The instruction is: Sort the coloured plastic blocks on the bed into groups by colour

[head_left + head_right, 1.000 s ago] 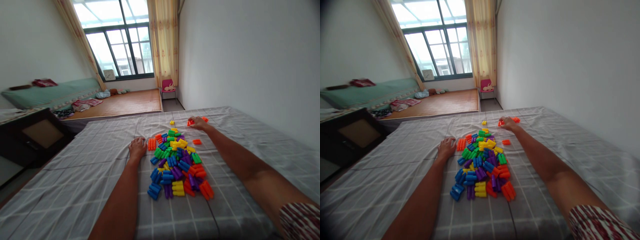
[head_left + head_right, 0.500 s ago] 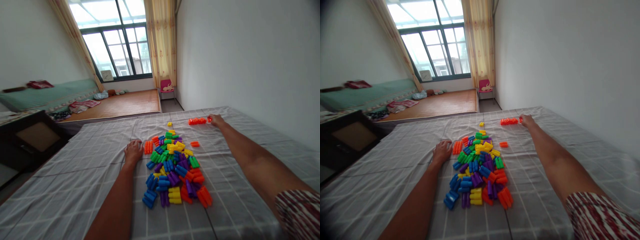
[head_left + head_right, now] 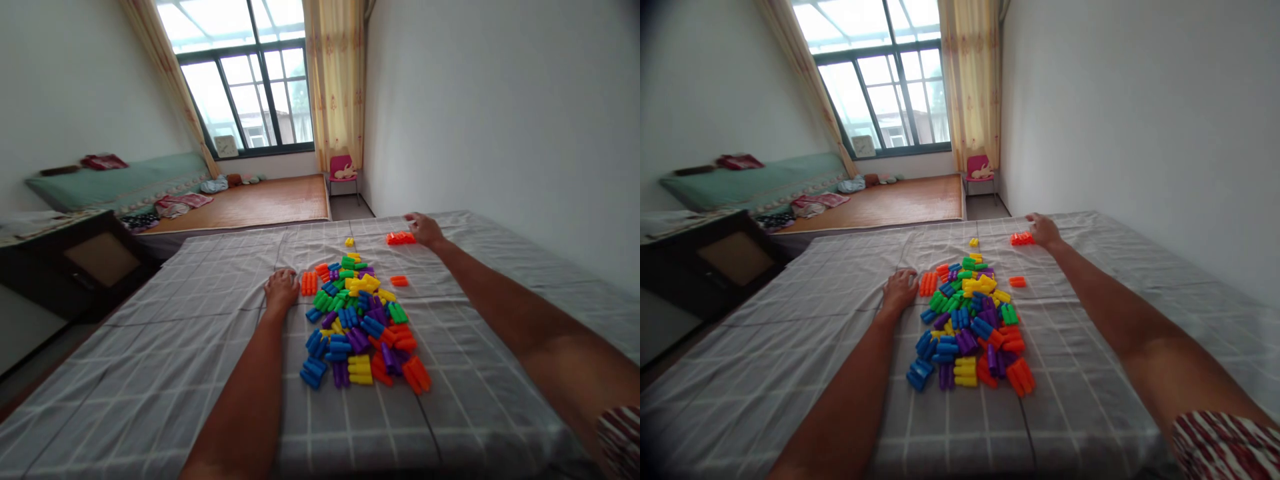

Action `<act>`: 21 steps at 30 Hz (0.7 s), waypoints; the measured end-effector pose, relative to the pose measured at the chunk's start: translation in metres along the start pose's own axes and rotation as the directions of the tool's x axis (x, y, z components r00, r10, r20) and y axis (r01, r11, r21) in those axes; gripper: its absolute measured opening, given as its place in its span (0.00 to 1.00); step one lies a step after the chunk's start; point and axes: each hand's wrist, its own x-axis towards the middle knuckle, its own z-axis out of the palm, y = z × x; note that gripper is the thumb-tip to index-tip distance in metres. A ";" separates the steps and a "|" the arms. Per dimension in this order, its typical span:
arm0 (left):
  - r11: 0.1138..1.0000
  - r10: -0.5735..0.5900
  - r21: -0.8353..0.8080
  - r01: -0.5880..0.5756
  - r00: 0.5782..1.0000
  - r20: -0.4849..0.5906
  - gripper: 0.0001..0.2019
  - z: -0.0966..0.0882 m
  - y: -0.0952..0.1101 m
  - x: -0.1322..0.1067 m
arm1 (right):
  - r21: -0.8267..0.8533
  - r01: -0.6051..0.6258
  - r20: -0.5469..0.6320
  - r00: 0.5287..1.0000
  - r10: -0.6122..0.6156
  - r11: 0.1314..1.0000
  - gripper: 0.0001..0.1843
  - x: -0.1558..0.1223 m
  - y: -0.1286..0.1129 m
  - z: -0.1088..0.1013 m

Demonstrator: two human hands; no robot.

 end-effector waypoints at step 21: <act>0.996 -0.002 -0.084 0.000 1.000 -0.021 0.14 0.003 0.002 -0.004 | 0.302 0.313 0.523 0.736 -0.431 0.900 0.15 -0.019 -0.223 0.078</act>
